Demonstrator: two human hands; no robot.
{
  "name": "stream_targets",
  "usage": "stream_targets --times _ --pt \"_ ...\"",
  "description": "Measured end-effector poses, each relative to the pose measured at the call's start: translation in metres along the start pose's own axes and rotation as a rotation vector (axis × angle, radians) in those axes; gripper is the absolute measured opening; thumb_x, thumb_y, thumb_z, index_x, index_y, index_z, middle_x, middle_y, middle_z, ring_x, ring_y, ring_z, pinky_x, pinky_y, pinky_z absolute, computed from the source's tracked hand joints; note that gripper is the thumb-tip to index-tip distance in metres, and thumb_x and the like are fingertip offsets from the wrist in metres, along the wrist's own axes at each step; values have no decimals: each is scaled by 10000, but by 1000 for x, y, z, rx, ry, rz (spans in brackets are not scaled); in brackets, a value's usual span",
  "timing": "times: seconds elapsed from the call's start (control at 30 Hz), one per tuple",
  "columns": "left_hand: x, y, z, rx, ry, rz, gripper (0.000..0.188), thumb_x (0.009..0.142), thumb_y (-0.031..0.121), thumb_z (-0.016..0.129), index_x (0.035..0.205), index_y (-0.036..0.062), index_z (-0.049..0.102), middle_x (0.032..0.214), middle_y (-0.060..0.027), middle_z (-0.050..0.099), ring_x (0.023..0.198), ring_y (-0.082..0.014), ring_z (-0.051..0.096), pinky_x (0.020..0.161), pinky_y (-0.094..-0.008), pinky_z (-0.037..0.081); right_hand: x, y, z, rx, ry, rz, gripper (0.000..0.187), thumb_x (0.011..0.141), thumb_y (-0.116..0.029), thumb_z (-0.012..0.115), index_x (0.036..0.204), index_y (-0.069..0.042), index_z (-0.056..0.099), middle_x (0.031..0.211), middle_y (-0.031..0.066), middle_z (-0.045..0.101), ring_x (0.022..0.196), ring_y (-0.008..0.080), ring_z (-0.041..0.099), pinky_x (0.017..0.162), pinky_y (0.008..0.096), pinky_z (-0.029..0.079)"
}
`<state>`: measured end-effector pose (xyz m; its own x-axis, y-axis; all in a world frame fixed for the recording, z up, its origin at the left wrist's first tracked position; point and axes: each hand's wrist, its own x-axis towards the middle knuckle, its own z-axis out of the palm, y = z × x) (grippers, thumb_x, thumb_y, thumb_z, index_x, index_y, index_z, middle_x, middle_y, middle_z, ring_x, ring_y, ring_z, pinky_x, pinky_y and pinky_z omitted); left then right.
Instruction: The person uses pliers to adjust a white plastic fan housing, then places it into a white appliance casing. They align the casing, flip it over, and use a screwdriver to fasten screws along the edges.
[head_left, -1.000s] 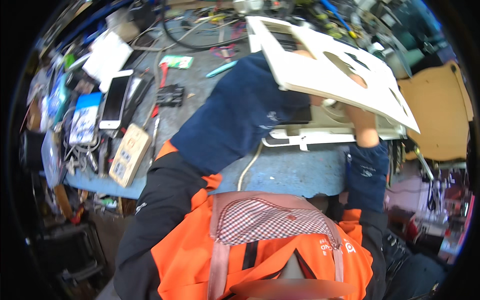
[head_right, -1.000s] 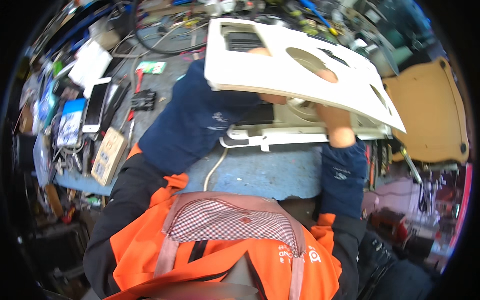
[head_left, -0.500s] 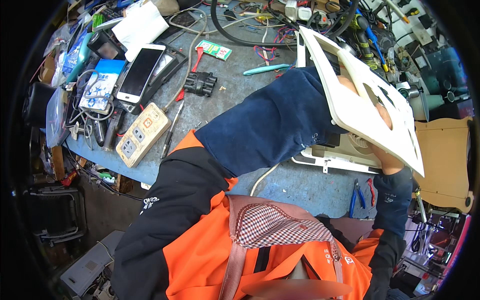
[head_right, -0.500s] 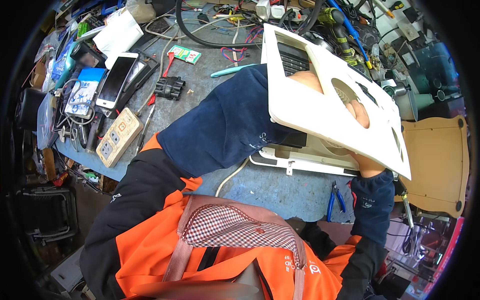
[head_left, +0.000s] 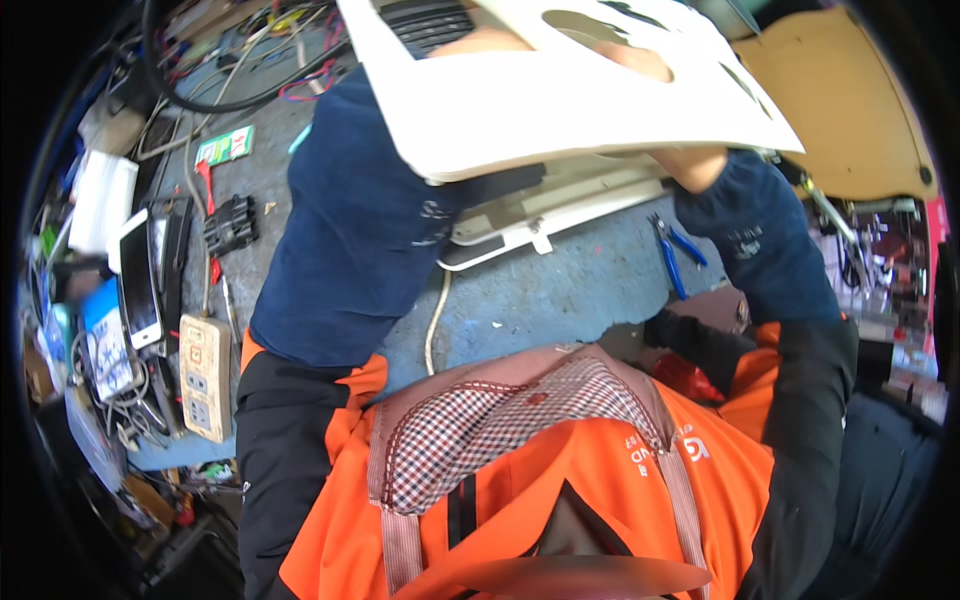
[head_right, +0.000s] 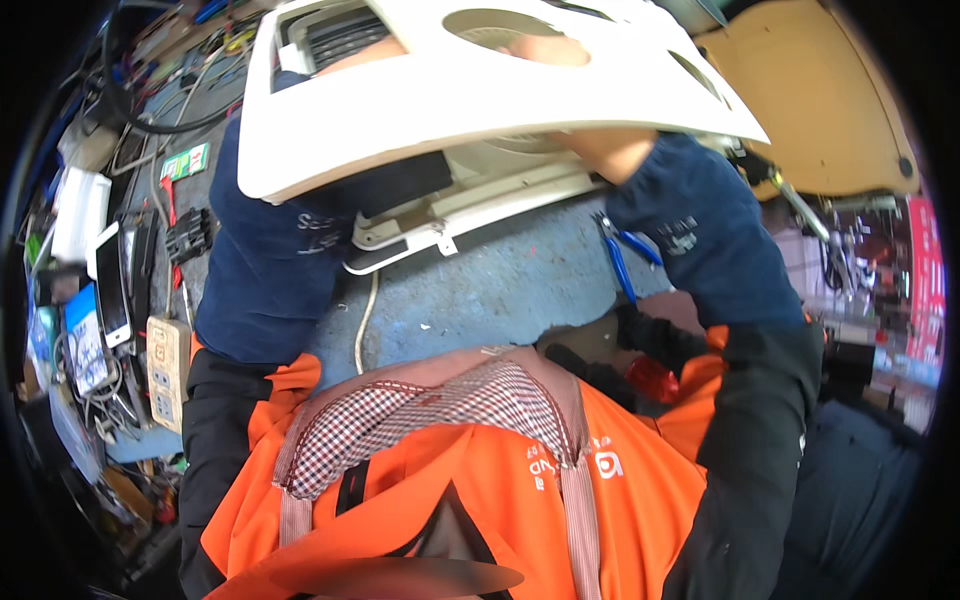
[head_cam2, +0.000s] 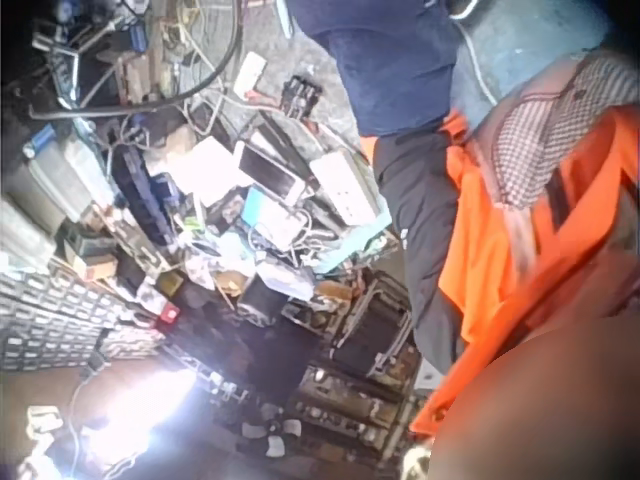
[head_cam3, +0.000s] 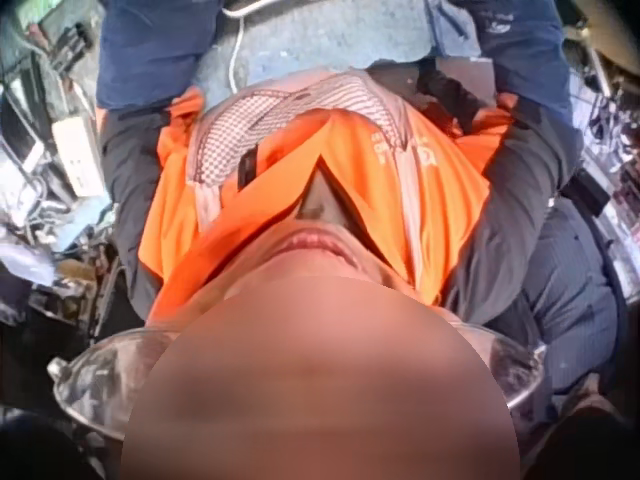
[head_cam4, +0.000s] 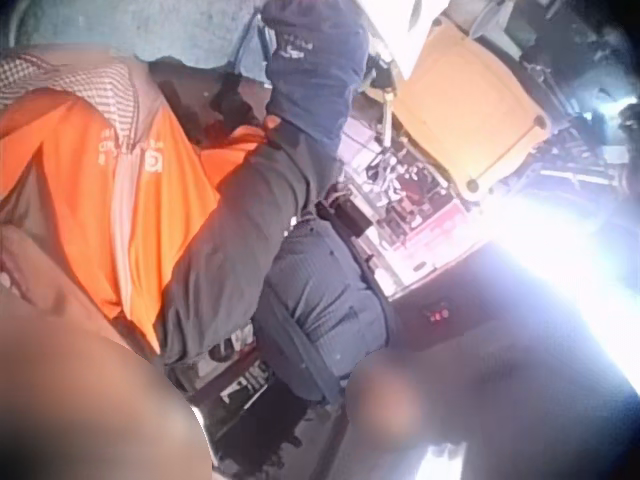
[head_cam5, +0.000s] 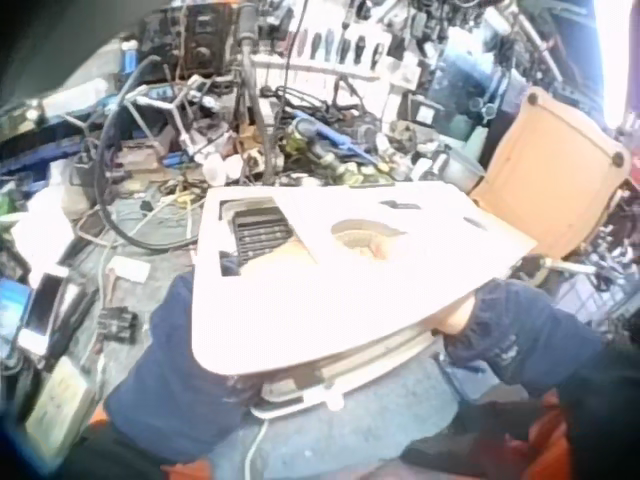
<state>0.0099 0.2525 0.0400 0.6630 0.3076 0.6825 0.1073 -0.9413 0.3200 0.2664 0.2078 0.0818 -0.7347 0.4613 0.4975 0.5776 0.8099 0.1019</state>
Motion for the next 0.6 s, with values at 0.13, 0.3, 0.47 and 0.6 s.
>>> stream_targets --times 0.13,0.3,0.47,0.6 --pt "1 -3 2 -36 -15 8 597 755 181 935 1297 53 717 1194 -134 763 1104 -294 739 985 -397 590 0 -12 -5 -50 -123 334 89 981 -115 666 1027 -39 672 945 201 712 878 380 708 792 430 574" --pt "1 -6 1 -91 -30 6 598 763 175 935 1302 47 711 1196 -134 761 1105 -293 737 985 -397 589 -14 -30 -24 -233 -167 368 128 1013 -87 613 1136 -56 633 949 221 714 903 396 715 793 449 575" --pt "-8 -6 -9 -155 -15 4 599 770 169 935 1307 41 704 1199 -135 758 1107 -293 736 984 -397 589 -1 -34 -29 -186 -204 415 187 1037 -123 621 1208 -50 633 993 203 723 913 387 718 801 434 585" --pt "-13 -9 -6 -201 -14 20 600 776 165 935 1312 36 698 1201 -136 756 1108 -293 734 983 -396 588 -19 0 4 315 -28 492 210 1046 -192 639 1197 -51 677 1072 184 742 984 347 722 846 408 583"
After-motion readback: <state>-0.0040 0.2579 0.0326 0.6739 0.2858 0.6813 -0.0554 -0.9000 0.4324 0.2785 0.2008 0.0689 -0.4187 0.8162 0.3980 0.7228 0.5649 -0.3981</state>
